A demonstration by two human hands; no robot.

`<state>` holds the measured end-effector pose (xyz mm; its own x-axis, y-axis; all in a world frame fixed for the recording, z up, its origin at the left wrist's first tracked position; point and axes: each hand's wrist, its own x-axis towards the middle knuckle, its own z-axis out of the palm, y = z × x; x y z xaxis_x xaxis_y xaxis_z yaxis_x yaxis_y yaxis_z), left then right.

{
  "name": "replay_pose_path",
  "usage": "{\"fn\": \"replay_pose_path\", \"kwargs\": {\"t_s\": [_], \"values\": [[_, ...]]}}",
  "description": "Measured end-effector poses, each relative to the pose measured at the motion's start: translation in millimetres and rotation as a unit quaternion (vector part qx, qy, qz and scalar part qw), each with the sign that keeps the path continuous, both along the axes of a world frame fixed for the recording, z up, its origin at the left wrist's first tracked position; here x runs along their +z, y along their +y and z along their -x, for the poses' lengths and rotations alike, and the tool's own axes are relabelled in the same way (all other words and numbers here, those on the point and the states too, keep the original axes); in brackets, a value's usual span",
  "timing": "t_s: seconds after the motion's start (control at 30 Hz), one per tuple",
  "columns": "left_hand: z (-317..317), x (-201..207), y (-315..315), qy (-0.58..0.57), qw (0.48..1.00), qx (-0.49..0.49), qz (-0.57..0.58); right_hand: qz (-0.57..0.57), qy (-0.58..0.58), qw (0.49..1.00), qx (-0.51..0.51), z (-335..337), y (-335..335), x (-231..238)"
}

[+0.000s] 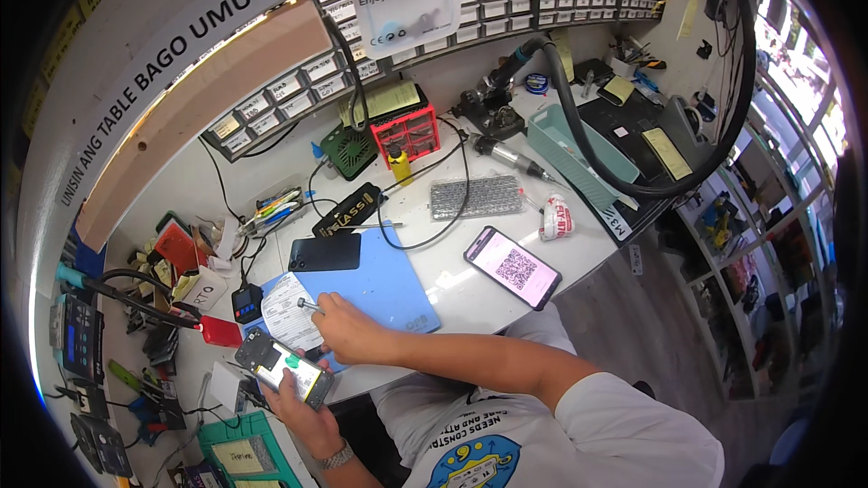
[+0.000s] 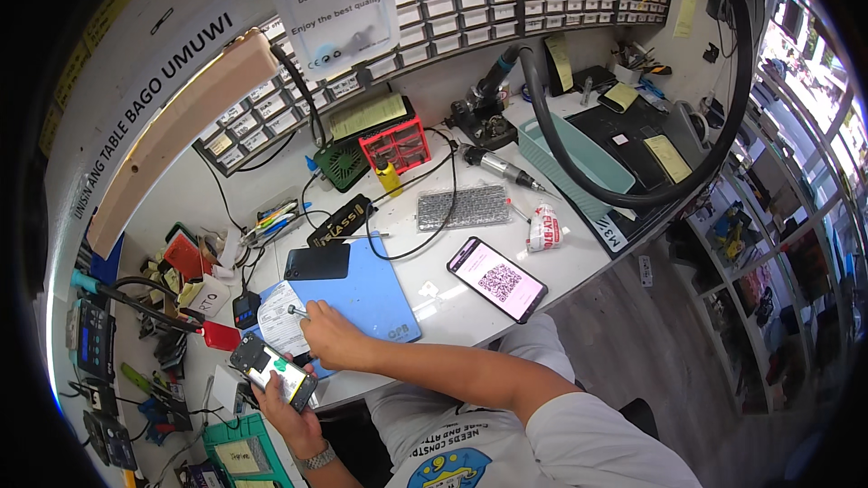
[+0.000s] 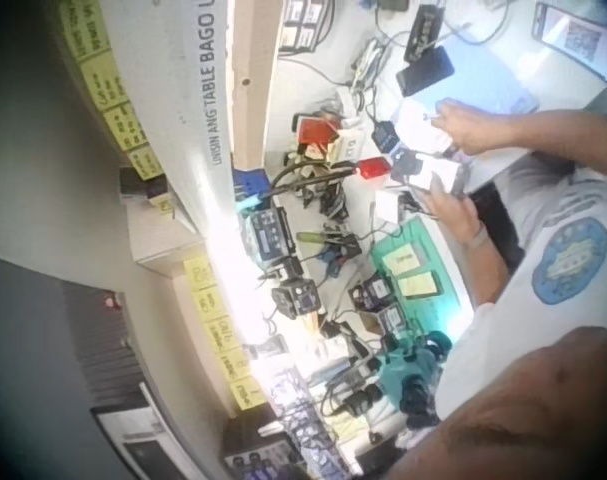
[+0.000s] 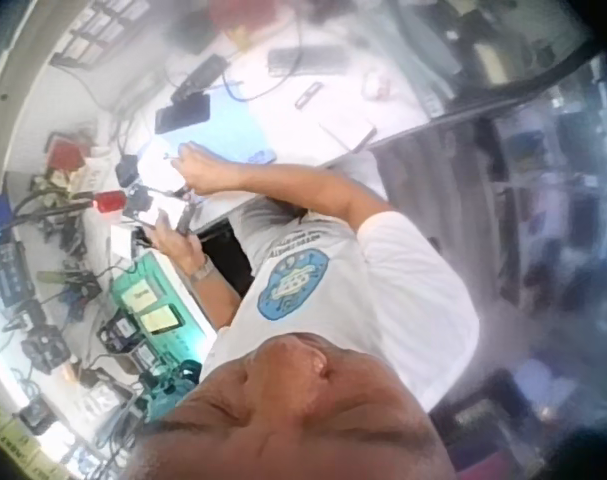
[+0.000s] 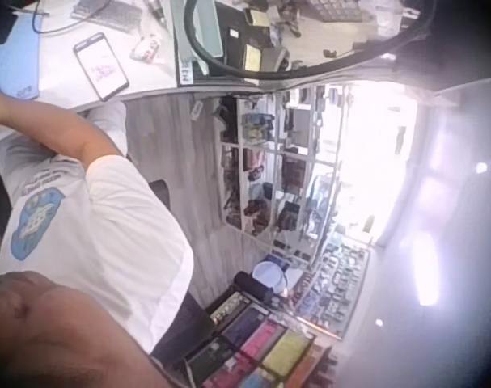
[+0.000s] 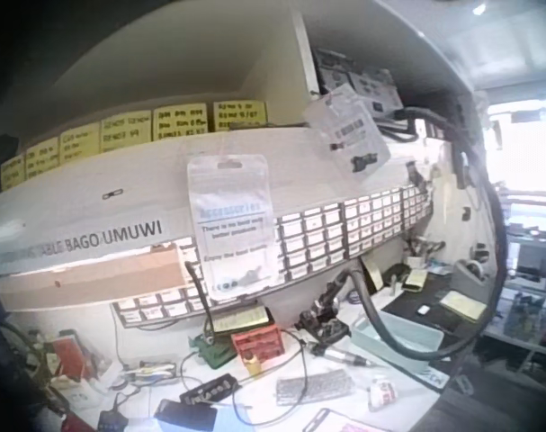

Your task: The person sits at a cluttered workbench and uses a soldering iron and a screwdriver to work on a disassembled smartphone. They heat the device's internal components, then use a screwdriver to pry and adjust parts. The person handles the phone and tools throughout, occasionally interacting with another person who hands over a phone case.

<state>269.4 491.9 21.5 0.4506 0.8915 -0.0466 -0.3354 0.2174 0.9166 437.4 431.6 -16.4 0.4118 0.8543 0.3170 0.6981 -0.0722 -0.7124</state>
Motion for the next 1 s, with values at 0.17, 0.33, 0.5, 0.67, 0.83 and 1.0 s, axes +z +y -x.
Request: {"fn": "replay_pose_path", "kwargs": {"t_s": [0.17,0.33,0.5,0.67,0.83,1.0], "values": [[-7.9,7.8,-5.4,-0.005,1.000,-0.012,0.005,0.020,0.052,0.998,-0.029,-3.6,-29.3,31.4],[-16.4,17.0,-14.4,-0.008,0.999,-0.048,0.012,-0.067,-0.031,0.981,-0.181,-44.8,-134.9,40.0],[-38.3,15.1,-4.7,-0.043,0.995,-0.091,0.007,0.149,-0.125,0.925,-0.325,-73.9,-247.7,54.9],[-96.0,8.4,5.4,-0.073,0.990,-0.118,-0.006,0.283,-0.051,0.900,-0.329,-76.6,-270.3,53.4],[-138.9,3.2,0.5,-0.082,0.984,-0.159,-0.010,0.245,-0.057,0.900,-0.357,-79.5,-264.6,52.5],[-141.0,-18.3,-7.4,-0.098,0.974,-0.205,0.000,0.165,-0.007,0.903,-0.396,-70.0,-254.3,71.0]]}}
